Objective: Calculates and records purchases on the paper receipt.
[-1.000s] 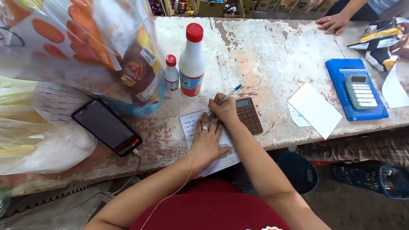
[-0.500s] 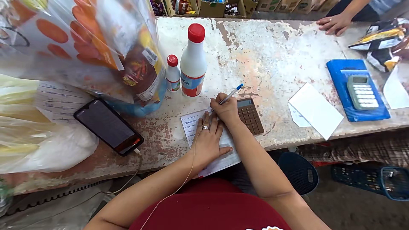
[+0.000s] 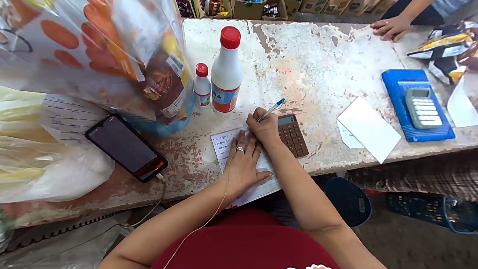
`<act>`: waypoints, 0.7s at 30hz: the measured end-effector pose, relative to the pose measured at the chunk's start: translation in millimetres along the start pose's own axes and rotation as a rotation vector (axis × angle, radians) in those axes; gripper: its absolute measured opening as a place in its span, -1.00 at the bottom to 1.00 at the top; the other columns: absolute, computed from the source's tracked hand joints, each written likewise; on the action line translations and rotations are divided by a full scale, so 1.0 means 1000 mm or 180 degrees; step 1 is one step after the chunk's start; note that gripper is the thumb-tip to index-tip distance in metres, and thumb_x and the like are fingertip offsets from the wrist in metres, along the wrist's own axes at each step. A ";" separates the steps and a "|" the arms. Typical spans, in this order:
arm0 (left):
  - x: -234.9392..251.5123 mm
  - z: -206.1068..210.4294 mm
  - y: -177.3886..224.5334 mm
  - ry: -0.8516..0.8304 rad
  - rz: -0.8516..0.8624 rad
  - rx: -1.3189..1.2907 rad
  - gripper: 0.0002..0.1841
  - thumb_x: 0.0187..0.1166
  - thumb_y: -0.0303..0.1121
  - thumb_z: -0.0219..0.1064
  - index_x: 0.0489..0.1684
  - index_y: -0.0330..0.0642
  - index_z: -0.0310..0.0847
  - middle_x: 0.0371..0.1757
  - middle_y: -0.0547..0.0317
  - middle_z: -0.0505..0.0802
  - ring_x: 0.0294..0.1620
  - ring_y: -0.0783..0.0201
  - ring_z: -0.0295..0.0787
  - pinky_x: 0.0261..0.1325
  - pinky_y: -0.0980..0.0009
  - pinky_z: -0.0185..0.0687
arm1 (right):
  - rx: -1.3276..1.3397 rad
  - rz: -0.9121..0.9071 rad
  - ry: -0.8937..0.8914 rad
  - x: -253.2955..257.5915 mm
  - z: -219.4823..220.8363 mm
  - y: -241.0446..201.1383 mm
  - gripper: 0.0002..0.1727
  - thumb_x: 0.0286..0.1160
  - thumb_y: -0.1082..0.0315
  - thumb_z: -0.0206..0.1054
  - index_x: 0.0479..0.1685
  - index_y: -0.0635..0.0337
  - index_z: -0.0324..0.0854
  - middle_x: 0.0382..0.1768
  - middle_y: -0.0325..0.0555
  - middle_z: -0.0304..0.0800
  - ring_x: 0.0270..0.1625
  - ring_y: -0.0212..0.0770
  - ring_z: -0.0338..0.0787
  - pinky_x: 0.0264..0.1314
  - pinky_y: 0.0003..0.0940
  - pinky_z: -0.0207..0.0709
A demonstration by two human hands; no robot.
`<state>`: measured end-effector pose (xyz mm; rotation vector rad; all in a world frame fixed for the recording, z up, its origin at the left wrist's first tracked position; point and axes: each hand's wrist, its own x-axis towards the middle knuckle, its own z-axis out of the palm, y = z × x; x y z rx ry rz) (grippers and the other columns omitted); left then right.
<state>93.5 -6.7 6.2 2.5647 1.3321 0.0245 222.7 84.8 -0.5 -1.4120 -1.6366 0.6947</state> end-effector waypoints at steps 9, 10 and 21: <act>-0.004 -0.010 0.002 -0.0358 -0.0128 -0.0078 0.15 0.45 0.56 0.00 0.87 -0.25 0.02 0.91 -0.29 -0.05 0.91 -0.37 -0.31 0.79 -0.34 -0.23 | 0.1789 0.0496 0.0714 -0.009 0.002 -0.005 -0.66 0.69 0.43 0.28 -0.57 0.10 0.42 -0.69 -0.34 0.56 -0.66 -0.50 0.53 -0.58 -0.60 0.43; -0.005 -0.013 0.004 -0.0433 -0.0145 -0.0066 0.14 0.46 0.56 0.00 0.86 -0.27 0.04 0.91 -0.31 -0.04 0.91 -0.38 -0.30 0.78 -0.36 -0.22 | 0.1905 0.0491 0.0763 -0.015 0.004 -0.007 -0.67 0.77 0.37 0.21 -0.51 0.12 0.48 -0.64 -0.33 0.61 -0.63 -0.50 0.57 -0.54 -0.59 0.48; -0.005 0.002 0.009 0.0270 -0.0041 -0.0051 0.09 0.47 0.48 0.10 0.59 -0.52 0.36 0.74 -0.56 0.28 0.81 -0.38 0.13 0.72 -0.19 0.18 | 0.0592 0.0321 -0.0104 -0.007 -0.009 -0.002 -0.61 0.51 0.27 0.49 -0.64 0.12 0.45 -0.74 -0.44 0.40 -0.69 -0.60 0.36 -0.56 -0.62 0.30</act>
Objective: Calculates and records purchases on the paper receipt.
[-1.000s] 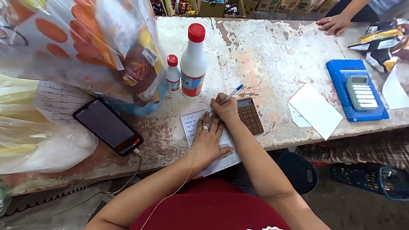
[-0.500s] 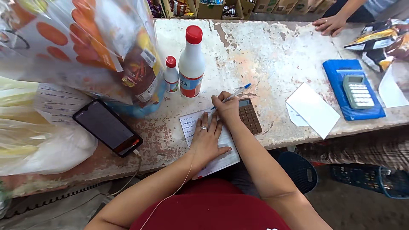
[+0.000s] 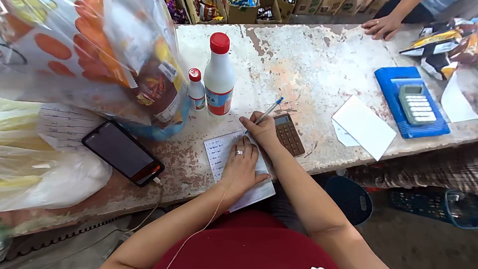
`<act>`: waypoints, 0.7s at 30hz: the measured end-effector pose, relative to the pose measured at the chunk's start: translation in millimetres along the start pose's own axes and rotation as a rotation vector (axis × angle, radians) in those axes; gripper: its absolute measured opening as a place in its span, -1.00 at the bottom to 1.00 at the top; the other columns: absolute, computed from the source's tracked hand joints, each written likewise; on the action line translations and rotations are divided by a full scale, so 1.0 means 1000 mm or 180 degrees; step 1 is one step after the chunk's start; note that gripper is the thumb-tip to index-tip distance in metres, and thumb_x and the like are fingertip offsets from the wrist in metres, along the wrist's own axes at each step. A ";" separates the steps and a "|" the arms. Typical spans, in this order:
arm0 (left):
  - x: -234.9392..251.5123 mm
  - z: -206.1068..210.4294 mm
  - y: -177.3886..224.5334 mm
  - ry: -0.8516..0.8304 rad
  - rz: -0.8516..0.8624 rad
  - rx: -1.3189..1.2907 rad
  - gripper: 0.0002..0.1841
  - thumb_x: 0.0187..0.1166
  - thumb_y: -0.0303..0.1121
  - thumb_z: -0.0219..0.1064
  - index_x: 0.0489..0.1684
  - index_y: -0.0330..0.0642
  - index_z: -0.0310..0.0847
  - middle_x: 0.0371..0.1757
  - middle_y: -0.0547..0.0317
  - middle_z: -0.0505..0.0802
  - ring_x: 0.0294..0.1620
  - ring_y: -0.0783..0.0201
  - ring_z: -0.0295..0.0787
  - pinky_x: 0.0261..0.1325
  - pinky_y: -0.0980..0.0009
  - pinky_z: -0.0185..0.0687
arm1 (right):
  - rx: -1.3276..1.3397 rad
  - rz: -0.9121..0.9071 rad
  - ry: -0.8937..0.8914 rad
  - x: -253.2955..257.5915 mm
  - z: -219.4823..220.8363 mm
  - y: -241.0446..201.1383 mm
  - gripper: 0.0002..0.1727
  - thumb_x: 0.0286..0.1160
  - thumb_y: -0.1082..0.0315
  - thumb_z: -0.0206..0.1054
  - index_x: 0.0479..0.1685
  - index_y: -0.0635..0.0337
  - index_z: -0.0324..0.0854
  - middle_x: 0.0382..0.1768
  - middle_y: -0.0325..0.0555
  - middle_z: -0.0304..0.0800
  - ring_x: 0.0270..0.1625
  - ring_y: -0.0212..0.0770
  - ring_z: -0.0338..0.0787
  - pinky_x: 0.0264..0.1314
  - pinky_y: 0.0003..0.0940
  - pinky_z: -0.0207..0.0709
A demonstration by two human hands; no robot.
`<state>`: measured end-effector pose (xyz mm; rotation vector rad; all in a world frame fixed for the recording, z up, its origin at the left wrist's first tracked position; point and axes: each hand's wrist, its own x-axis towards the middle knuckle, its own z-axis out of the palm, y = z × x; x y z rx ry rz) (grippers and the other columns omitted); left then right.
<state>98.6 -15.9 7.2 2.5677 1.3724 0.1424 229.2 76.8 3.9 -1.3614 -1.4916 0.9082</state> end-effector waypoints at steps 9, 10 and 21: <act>0.001 -0.006 0.004 -0.0181 -0.0086 -0.0281 0.06 0.47 0.45 0.15 0.69 -0.40 0.30 0.80 -0.52 0.17 0.84 -0.41 0.00 0.75 -0.27 0.04 | -0.0316 0.0113 0.0165 -0.009 0.003 -0.013 -0.71 0.49 0.42 0.42 -0.60 0.19 0.50 -0.68 -0.42 0.47 -0.61 -0.63 0.43 -0.47 -0.64 0.39; 0.000 -0.009 0.005 -0.0251 -0.0131 -0.0411 0.05 0.48 0.42 0.19 0.72 -0.40 0.27 0.81 -0.52 0.16 0.86 -0.41 -0.05 0.76 -0.29 -0.02 | -0.0407 0.0190 0.0142 -0.011 0.004 -0.016 -0.73 0.51 0.40 0.41 -0.56 0.22 0.52 -0.65 -0.41 0.49 -0.59 -0.63 0.45 -0.44 -0.63 0.43; -0.005 -0.012 -0.002 -0.0311 -0.0051 -0.1075 0.04 0.53 0.29 0.28 0.81 -0.43 0.07 0.84 -0.47 0.09 0.90 -0.35 -0.16 0.84 -0.24 -0.23 | -0.0346 -0.0288 0.0273 -0.009 0.008 0.005 -0.67 0.56 0.26 0.36 -0.60 -0.03 0.40 -0.69 -0.59 0.46 -0.63 -0.67 0.50 -0.50 -0.66 0.46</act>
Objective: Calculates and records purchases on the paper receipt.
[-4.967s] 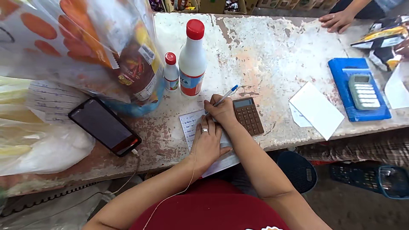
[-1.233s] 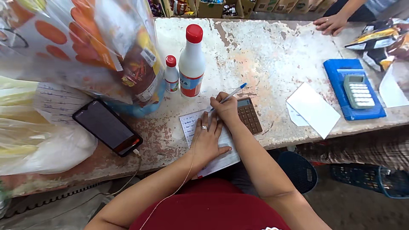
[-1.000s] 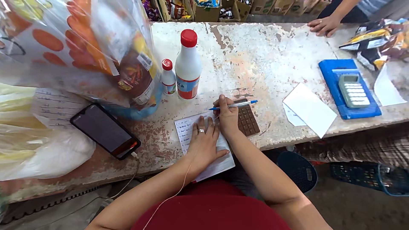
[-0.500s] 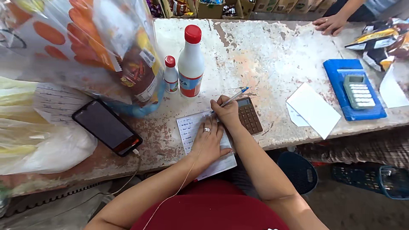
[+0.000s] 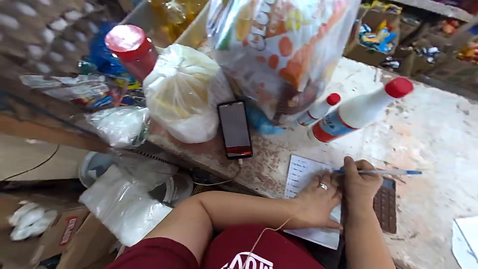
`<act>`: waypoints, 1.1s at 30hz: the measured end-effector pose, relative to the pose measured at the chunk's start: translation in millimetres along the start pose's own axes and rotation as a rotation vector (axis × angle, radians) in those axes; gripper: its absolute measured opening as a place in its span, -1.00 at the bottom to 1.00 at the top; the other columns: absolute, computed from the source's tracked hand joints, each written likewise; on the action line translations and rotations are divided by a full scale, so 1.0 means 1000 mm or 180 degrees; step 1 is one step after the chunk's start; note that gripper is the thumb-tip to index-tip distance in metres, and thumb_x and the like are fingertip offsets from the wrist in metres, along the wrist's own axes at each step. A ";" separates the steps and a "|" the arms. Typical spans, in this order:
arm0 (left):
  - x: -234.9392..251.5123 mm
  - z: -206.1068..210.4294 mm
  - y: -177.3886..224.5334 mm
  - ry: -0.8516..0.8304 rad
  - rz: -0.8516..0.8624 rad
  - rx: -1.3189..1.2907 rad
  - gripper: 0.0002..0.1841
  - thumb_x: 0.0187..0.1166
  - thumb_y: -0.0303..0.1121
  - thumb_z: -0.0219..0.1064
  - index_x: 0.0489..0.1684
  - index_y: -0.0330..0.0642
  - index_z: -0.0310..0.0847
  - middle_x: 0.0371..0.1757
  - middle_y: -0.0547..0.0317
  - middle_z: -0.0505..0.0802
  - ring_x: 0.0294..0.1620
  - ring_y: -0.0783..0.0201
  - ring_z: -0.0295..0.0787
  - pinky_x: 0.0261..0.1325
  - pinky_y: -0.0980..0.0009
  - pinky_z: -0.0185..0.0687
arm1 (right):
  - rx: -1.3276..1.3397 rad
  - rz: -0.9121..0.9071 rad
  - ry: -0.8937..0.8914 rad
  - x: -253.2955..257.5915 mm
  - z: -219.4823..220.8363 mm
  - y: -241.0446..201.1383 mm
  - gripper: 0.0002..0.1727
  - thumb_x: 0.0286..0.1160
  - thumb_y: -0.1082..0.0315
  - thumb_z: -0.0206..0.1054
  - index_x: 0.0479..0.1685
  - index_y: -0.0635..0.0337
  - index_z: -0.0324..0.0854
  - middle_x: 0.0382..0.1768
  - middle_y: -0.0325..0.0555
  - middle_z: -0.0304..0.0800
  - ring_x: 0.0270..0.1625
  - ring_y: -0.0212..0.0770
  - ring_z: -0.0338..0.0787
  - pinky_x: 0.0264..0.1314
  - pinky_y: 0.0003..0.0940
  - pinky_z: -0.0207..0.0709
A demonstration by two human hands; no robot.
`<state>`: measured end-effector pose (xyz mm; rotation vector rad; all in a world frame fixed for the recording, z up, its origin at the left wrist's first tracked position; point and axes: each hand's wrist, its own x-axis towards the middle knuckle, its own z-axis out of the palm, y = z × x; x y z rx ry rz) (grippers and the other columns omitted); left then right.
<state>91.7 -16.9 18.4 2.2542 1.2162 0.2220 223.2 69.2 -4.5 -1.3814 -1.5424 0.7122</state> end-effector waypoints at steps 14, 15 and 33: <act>0.001 0.001 -0.002 -0.0053 0.0057 0.0040 0.07 0.49 0.32 0.31 0.81 -0.41 0.07 0.87 -0.41 0.05 0.91 -0.31 -0.23 0.85 -0.22 -0.28 | 0.0397 -0.0109 0.0098 -0.002 0.003 -0.004 -0.60 0.52 0.40 0.40 -0.66 -0.12 0.36 -0.77 -0.63 0.45 -0.71 -0.69 0.46 -0.59 -0.74 0.39; 0.002 0.002 -0.002 -0.0047 0.0060 0.0044 0.08 0.49 0.32 0.30 0.81 -0.41 0.07 0.87 -0.40 0.06 0.91 -0.31 -0.23 0.85 -0.22 -0.28 | 0.0398 -0.0098 0.0100 -0.002 0.003 -0.005 -0.59 0.52 0.41 0.39 -0.67 -0.11 0.36 -0.77 -0.62 0.45 -0.71 -0.68 0.46 -0.60 -0.74 0.38; 0.000 0.001 -0.002 -0.0044 0.0081 0.0062 0.09 0.51 0.33 0.28 0.82 -0.43 0.03 0.86 -0.43 0.05 0.92 -0.30 -0.23 0.85 -0.20 -0.28 | 0.0386 -0.0114 0.0076 -0.002 0.003 -0.005 -0.58 0.51 0.41 0.41 -0.69 -0.12 0.35 -0.78 -0.63 0.41 -0.72 -0.70 0.42 -0.61 -0.76 0.32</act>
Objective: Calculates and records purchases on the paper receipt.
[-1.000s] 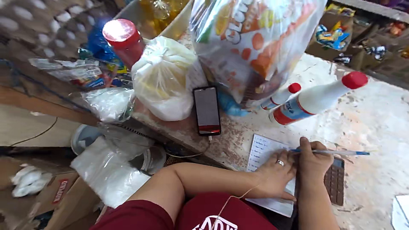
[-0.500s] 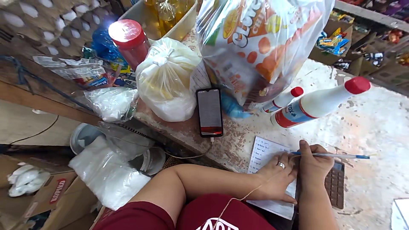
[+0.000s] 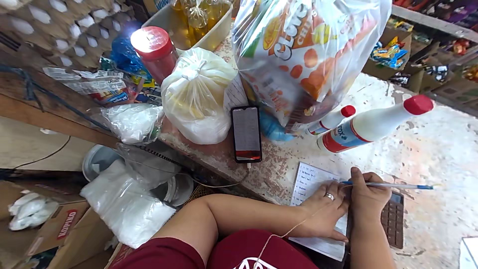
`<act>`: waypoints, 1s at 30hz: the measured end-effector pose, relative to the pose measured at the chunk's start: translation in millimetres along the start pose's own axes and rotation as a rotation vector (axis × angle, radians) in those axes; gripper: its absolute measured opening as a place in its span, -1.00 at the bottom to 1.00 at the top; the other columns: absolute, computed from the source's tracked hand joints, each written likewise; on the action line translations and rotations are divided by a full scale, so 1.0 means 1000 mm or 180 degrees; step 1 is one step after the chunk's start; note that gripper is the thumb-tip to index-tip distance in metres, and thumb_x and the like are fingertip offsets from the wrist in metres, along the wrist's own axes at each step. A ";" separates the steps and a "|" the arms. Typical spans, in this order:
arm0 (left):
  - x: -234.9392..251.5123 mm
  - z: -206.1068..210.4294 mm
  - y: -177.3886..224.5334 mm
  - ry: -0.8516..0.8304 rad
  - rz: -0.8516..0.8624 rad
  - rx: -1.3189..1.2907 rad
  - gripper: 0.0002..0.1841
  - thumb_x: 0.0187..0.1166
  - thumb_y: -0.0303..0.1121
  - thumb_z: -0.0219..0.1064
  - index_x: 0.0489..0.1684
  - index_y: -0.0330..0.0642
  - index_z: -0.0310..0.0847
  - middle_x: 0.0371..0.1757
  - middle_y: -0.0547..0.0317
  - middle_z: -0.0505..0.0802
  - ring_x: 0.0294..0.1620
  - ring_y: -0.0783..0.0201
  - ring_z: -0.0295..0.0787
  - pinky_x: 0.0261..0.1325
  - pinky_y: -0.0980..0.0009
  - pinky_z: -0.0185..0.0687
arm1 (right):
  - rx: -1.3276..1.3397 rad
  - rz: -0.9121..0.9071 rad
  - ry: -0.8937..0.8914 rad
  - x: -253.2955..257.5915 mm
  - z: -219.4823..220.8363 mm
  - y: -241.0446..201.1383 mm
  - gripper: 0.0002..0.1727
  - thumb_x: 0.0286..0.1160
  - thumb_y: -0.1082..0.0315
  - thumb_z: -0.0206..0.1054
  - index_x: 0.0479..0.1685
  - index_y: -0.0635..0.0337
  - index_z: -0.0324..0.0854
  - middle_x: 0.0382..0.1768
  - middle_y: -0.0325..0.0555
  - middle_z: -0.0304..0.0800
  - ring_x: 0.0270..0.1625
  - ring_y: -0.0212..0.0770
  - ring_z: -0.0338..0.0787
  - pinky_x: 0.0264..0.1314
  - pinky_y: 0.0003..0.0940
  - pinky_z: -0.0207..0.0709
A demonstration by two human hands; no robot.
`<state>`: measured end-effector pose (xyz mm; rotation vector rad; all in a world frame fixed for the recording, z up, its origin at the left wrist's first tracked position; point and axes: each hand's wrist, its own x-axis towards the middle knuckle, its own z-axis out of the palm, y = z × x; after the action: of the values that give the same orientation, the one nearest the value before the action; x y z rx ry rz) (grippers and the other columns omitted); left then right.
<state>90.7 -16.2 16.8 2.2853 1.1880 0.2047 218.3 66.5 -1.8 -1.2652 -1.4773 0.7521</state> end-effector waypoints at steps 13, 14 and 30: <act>0.000 0.004 -0.001 0.0072 0.0020 -0.0034 0.08 0.50 0.32 0.29 0.82 -0.42 0.04 0.87 -0.41 0.06 0.92 -0.30 -0.22 0.86 -0.20 -0.29 | -0.0079 0.0014 -0.0041 0.000 0.000 -0.003 -0.60 0.54 0.39 0.38 -0.66 -0.10 0.36 -0.77 -0.63 0.42 -0.72 -0.70 0.42 -0.61 -0.76 0.34; 0.000 0.004 -0.001 0.0076 0.0021 -0.0035 0.08 0.50 0.32 0.29 0.82 -0.42 0.05 0.86 -0.41 0.06 0.92 -0.30 -0.22 0.86 -0.20 -0.29 | -0.0077 0.0018 -0.0042 0.000 0.000 -0.003 -0.60 0.54 0.39 0.39 -0.66 -0.10 0.36 -0.77 -0.63 0.42 -0.72 -0.70 0.43 -0.61 -0.75 0.34; 0.000 0.003 -0.001 0.0099 0.0037 0.0017 0.07 0.49 0.32 0.29 0.80 -0.42 0.07 0.85 -0.42 0.09 0.91 -0.30 -0.19 0.84 -0.19 -0.23 | -0.0020 0.0002 -0.0042 0.000 0.000 -0.002 -0.59 0.54 0.40 0.39 -0.67 -0.11 0.35 -0.78 -0.63 0.41 -0.72 -0.70 0.43 -0.62 -0.75 0.34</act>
<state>91.4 -16.9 13.6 2.3019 1.1926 0.2423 217.6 65.6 -0.5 -1.2678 -1.4909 0.7580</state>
